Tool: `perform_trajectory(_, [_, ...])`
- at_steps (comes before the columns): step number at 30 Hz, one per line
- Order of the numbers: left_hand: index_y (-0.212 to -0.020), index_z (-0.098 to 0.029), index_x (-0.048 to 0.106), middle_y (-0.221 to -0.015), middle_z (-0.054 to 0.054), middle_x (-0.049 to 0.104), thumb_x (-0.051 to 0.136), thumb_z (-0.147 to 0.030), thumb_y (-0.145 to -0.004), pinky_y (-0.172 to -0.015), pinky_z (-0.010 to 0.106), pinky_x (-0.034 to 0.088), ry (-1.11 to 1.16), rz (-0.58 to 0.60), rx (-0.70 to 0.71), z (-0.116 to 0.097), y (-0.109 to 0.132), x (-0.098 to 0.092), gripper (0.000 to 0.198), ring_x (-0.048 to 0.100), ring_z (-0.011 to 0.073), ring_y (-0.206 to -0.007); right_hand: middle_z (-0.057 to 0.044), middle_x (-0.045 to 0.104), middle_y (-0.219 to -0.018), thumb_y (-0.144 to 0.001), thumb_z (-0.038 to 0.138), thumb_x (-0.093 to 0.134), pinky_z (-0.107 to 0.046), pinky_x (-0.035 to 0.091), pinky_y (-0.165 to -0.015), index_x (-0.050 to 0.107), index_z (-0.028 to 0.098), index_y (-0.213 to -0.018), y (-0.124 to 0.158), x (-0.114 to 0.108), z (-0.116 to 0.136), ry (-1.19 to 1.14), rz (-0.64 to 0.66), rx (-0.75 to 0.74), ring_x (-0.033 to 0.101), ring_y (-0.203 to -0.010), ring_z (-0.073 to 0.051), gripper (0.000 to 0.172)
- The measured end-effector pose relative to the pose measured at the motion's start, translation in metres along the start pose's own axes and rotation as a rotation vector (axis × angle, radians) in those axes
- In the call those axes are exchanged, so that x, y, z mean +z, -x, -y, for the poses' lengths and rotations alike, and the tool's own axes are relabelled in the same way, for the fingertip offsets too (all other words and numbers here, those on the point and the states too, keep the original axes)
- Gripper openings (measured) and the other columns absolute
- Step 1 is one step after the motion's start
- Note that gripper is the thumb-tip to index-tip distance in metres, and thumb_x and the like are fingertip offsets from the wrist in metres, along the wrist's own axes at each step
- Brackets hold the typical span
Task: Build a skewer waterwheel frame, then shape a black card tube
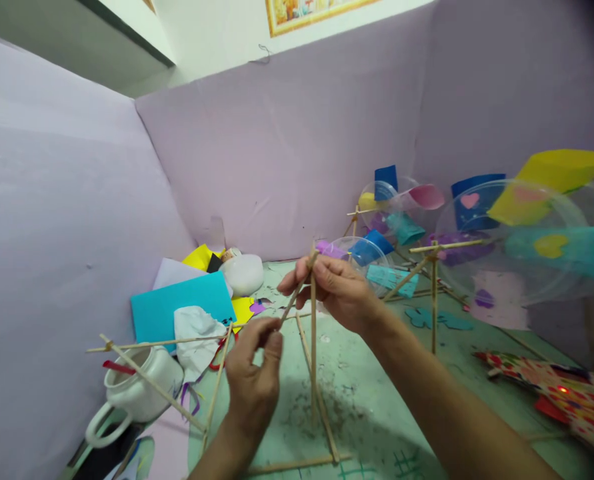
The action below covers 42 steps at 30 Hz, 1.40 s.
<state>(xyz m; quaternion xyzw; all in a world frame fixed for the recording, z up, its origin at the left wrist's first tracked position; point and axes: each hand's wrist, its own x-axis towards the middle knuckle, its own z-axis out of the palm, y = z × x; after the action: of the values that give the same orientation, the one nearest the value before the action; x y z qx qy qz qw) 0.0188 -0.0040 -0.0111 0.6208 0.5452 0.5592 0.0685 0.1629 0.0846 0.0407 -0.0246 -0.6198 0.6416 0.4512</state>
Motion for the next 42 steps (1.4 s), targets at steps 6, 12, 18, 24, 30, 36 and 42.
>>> perform_trajectory(6, [-0.091, -0.017, 0.063, -0.078, 0.005, 0.065, 0.045, -0.039, -0.084, -0.072, 0.029, 0.047, 0.148, 0.29, -0.166, -0.015, -0.006, -0.006, 0.029, 0.06, 0.0173, -0.077, -0.007, 0.067, -0.093, -0.079, 0.037, 0.058, -0.02, 0.05, -0.054, 0.062, 0.018, -0.084, 0.011, 0.007, -0.002, -0.31, -0.066, 0.181, 0.062, -0.085, -0.015, 0.02])
perform_trajectory(12, [-0.065, -0.016, 0.052, -0.044, -0.007, 0.034, 0.049, -0.047, -0.078, -0.04, 0.018, 0.025, 0.3, 0.311, -0.447, 0.002, 0.011, 0.014, 0.033, 0.031, 0.0064, -0.04, -0.008, 0.063, -0.103, -0.077, 0.036, 0.057, -0.013, 0.04, -0.04, 0.06, 0.02, -0.099, 0.023, 0.006, -0.008, -0.158, -0.447, 0.338, 0.062, -0.078, -0.014, 0.027])
perform_trajectory(18, [-0.063, -0.015, 0.056, -0.046, -0.005, 0.039, 0.05, -0.04, -0.076, -0.045, 0.019, 0.027, 0.198, 0.305, -0.372, 0.007, 0.014, 0.017, 0.029, 0.035, 0.0077, -0.044, 0.0, 0.06, -0.079, -0.063, 0.041, 0.069, -0.018, 0.042, -0.038, 0.055, 0.019, -0.094, 0.019, 0.018, -0.019, 0.224, -0.768, 0.133, 0.055, -0.057, -0.01, 0.04])
perform_trajectory(24, [-0.062, -0.015, 0.056, -0.046, -0.005, 0.035, 0.047, -0.041, -0.077, -0.044, 0.02, 0.025, 0.154, 0.264, -0.36, 0.005, 0.021, 0.02, 0.031, 0.032, 0.0084, -0.045, -0.007, 0.068, -0.075, -0.074, 0.045, 0.059, -0.019, 0.042, -0.044, 0.067, 0.012, -0.08, 0.017, 0.026, -0.032, 0.317, -0.836, 0.151, 0.056, -0.053, -0.009, 0.034])
perform_trajectory(30, [-0.059, -0.015, 0.056, -0.047, -0.004, 0.031, 0.046, -0.042, -0.077, -0.045, 0.021, 0.023, 0.094, 0.219, -0.317, 0.003, 0.021, 0.017, 0.034, 0.028, 0.0086, -0.046, -0.008, 0.07, -0.074, -0.081, 0.043, 0.051, -0.02, 0.038, -0.043, 0.068, 0.011, -0.082, 0.019, 0.04, -0.032, 0.405, -0.825, 0.129, 0.063, -0.054, -0.013, 0.036])
perform_trajectory(36, [-0.057, -0.014, 0.055, -0.046, -0.004, 0.032, 0.045, -0.042, -0.076, -0.044, 0.021, 0.023, 0.101, 0.223, -0.335, -0.001, 0.02, 0.016, 0.035, 0.028, 0.0088, -0.045, -0.008, 0.071, -0.077, -0.081, 0.044, 0.053, -0.021, 0.037, -0.044, 0.069, 0.012, -0.086, 0.023, 0.047, -0.038, 0.375, -0.834, 0.105, 0.065, -0.059, -0.015, 0.037])
perform_trajectory(42, [-0.056, -0.014, 0.055, -0.045, -0.003, 0.031, 0.046, -0.041, -0.072, -0.045, 0.021, 0.023, 0.11, 0.208, -0.35, -0.002, 0.019, 0.017, 0.033, 0.029, 0.0087, -0.045, -0.009, 0.071, -0.077, -0.079, 0.044, 0.054, -0.022, 0.036, -0.045, 0.07, 0.012, -0.088, 0.026, 0.047, -0.039, 0.352, -0.854, 0.126, 0.063, -0.056, -0.014, 0.036])
